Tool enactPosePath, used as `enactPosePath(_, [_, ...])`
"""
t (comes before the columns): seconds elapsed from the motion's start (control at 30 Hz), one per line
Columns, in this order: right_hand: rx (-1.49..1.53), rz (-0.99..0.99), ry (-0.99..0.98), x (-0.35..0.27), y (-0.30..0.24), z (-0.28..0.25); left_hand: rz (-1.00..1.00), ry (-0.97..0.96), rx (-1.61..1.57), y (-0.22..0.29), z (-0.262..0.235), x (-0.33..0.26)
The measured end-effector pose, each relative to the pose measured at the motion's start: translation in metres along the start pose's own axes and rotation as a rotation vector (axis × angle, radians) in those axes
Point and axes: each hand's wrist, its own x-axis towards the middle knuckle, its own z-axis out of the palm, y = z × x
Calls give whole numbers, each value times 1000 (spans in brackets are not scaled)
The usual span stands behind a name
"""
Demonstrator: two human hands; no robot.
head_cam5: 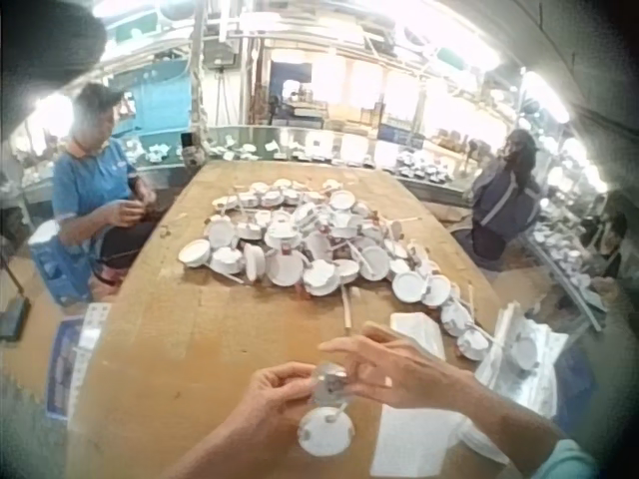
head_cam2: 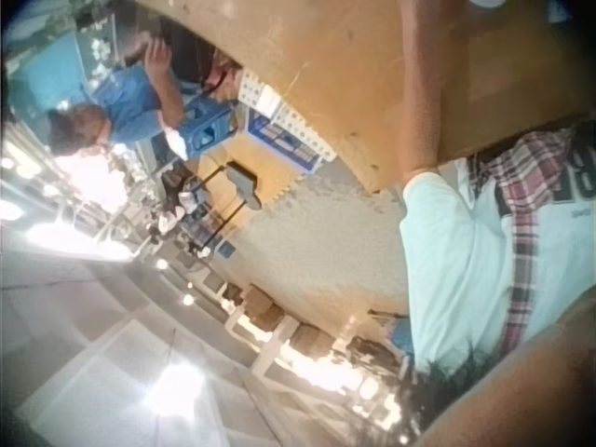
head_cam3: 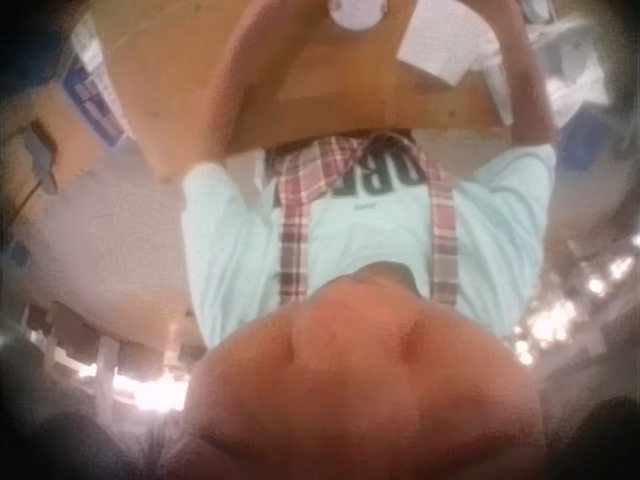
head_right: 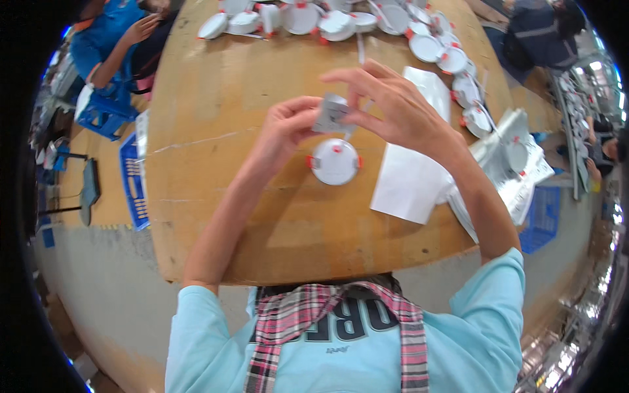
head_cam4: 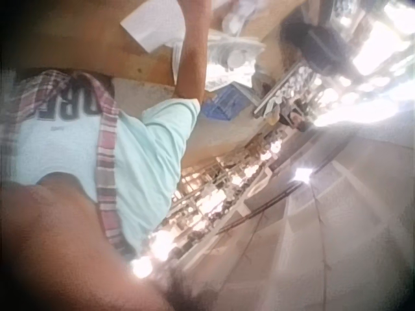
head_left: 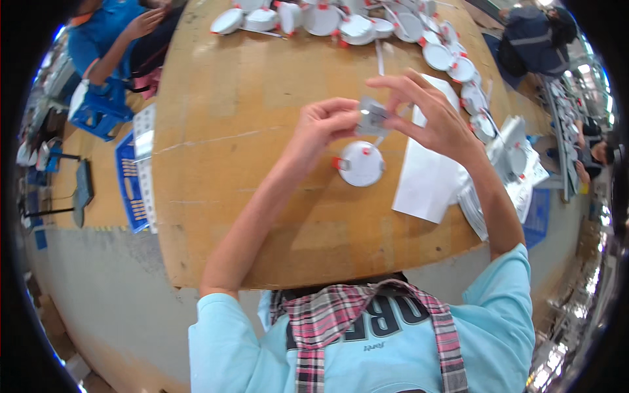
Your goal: Apply adhesive and stickers to the components of LED ceiling lights on an assembly line.
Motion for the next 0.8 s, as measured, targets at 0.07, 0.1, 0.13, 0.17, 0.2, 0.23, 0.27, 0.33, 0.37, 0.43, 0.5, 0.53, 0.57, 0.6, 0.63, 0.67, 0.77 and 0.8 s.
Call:
enactPosePath(0.07, [-19, -32, 3, -1, -6, 3, -35, 6, -97, -12, -7, 2])
enactPosePath(0.1, [-28, -42, 3, -3, -6, 3, -61, 7, -128, -15, -11, 2])
enactPosePath(0.13, [-39, -51, 5, -3, -7, 4, -117, -20, -217, -16, -11, 4])
enactPosePath(0.17, [-51, -53, 3, -6, -10, 4, -158, -52, -295, -18, -13, 3])
enactPosePath(0.2, [-43, -67, 4, -4, -14, 6, -164, -78, -342, -19, -17, 2])
enactPosePath(0.23, [-47, -81, 15, -6, -17, 5, -181, -116, -402, -18, -15, 1])
enactPosePath(0.27, [-68, -100, 0, -6, -19, 5, -171, -118, -389, -15, -17, 1])
enactPosePath(0.33, [-97, -94, -13, -7, -26, 4, -205, -101, -420, -10, -19, -2])
enactPosePath(0.37, [-98, -95, -9, -9, -29, 3, -205, -103, -416, -7, -18, -5])
enactPosePath(0.43, [-180, -124, 15, -11, -31, 1, -6, 44, -171, -2, -16, -13])
enactPosePath(0.5, [-181, -102, 23, -14, -28, 4, 75, 68, 84, -8, -5, -26])
enactPosePath(0.53, [-196, -74, 32, -16, -30, 2, 161, 75, 333, -10, 6, -32])
enactPosePath(0.57, [-193, -76, 37, -16, -31, 3, 162, 76, 339, -14, 14, -39])
enactPosePath(0.6, [-168, -37, 33, -16, -33, 4, 246, 53, 587, -20, 23, -45])
enactPosePath(0.63, [-141, -2, 27, -15, -35, 5, 332, 34, 836, -25, 30, -49])
enactPosePath(0.67, [-138, -7, 30, -14, -38, 7, 333, 37, 841, -30, 31, -51])
enactPosePath(0.77, [-255, -50, 53, -13, -46, 7, 391, -19, 1111, -42, 28, -49])
enactPosePath(0.8, [-316, -71, 159, -10, -50, 4, 410, -8, 1049, -44, 27, -47])
